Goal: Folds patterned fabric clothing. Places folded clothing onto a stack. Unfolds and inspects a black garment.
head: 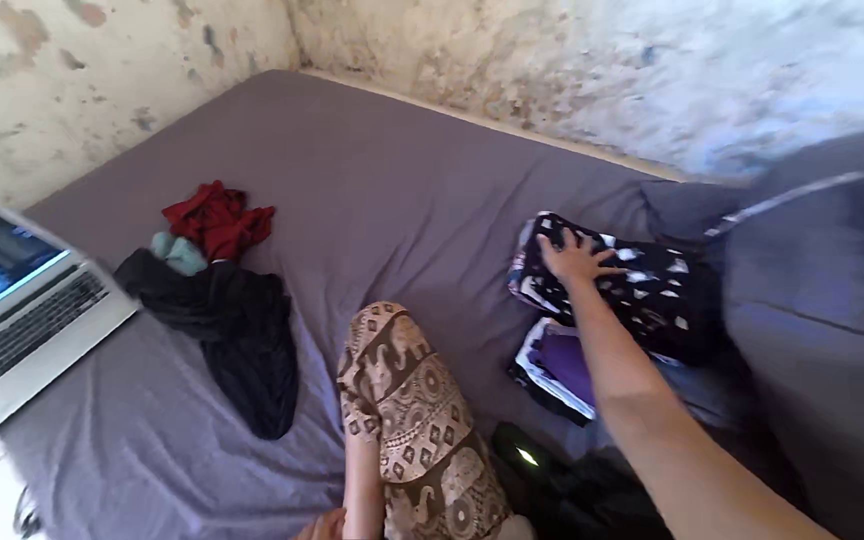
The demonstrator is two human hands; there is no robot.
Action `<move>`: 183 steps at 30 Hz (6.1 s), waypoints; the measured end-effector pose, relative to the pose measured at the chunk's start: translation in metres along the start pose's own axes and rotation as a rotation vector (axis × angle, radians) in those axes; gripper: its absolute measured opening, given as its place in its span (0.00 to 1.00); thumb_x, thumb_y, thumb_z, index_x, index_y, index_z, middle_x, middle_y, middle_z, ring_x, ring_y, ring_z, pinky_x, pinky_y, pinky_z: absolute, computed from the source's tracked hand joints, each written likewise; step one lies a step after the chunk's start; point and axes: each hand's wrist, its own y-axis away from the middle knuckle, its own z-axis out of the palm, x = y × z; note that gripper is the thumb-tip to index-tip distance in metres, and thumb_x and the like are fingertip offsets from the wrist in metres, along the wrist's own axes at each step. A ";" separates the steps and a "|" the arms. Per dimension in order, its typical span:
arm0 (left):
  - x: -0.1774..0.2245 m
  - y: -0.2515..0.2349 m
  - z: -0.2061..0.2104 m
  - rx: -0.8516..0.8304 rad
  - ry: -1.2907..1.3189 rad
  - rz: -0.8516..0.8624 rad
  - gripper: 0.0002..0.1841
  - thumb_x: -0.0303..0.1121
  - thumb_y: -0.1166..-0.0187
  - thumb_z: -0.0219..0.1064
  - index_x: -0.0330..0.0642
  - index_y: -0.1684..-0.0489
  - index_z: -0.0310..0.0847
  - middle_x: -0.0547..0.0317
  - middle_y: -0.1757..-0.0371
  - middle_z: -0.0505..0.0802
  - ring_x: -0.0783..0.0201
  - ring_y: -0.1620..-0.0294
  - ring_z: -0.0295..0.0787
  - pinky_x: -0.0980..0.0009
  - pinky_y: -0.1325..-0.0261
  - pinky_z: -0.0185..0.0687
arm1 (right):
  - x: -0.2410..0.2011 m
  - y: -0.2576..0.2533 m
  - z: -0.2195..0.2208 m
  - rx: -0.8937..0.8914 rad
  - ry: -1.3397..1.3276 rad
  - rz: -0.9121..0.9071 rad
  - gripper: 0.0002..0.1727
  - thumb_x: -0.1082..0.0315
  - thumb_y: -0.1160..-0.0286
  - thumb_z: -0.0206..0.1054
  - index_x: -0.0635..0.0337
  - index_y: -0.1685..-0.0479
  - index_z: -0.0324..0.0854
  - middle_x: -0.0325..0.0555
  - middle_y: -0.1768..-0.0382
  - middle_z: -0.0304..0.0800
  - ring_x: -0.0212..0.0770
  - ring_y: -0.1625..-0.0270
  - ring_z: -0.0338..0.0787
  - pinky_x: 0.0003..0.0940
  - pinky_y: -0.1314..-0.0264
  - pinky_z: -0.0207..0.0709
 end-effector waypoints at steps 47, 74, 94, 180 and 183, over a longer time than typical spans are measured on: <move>-0.054 0.097 0.004 0.526 1.054 -0.564 0.28 0.33 0.10 0.40 0.33 0.10 0.55 0.34 0.21 0.78 0.52 0.30 0.84 0.55 0.33 0.82 | -0.129 0.514 -0.064 -2.154 -0.412 -1.824 0.22 0.64 0.15 0.56 0.79 0.59 0.87 0.55 0.71 0.92 0.37 0.72 0.90 0.34 0.61 0.86; -0.070 0.161 -0.115 1.114 1.395 -0.232 0.13 0.34 0.21 0.54 0.48 0.42 0.73 0.70 0.59 0.95 0.75 0.57 0.94 0.73 0.52 0.92 | -0.166 0.392 -0.048 -1.278 -0.951 -0.582 0.15 0.68 0.15 0.44 0.55 0.46 0.77 0.28 0.64 0.90 0.21 0.61 0.90 0.21 0.56 0.87; 0.023 0.135 -0.369 1.172 0.687 -0.040 0.18 0.40 0.07 0.50 0.60 0.21 0.62 0.72 0.39 0.88 0.73 0.38 0.87 0.70 0.34 0.84 | -0.311 0.365 -0.166 -1.177 -1.440 -0.841 0.20 0.51 0.03 0.41 0.49 0.31 0.69 0.33 0.42 0.87 0.30 0.37 0.87 0.31 0.29 0.79; -0.190 0.025 -0.100 0.934 0.512 -1.112 0.22 0.40 0.15 0.68 0.27 0.36 0.83 0.31 0.37 0.89 0.37 0.31 0.83 0.40 0.27 0.72 | -0.363 0.469 0.108 -1.050 0.016 -0.670 0.37 0.49 0.15 0.66 0.74 0.20 0.67 0.69 0.26 0.73 0.54 0.34 0.78 0.46 0.30 0.70; -0.194 0.030 -0.106 1.230 0.758 -0.942 0.19 0.32 0.14 0.66 0.22 0.37 0.80 0.30 0.39 0.88 0.45 0.38 0.84 0.51 0.31 0.74 | -0.367 0.465 0.091 -1.125 -0.096 -0.755 0.33 0.54 0.11 0.62 0.73 0.20 0.69 0.71 0.19 0.68 0.62 0.18 0.70 0.57 0.17 0.60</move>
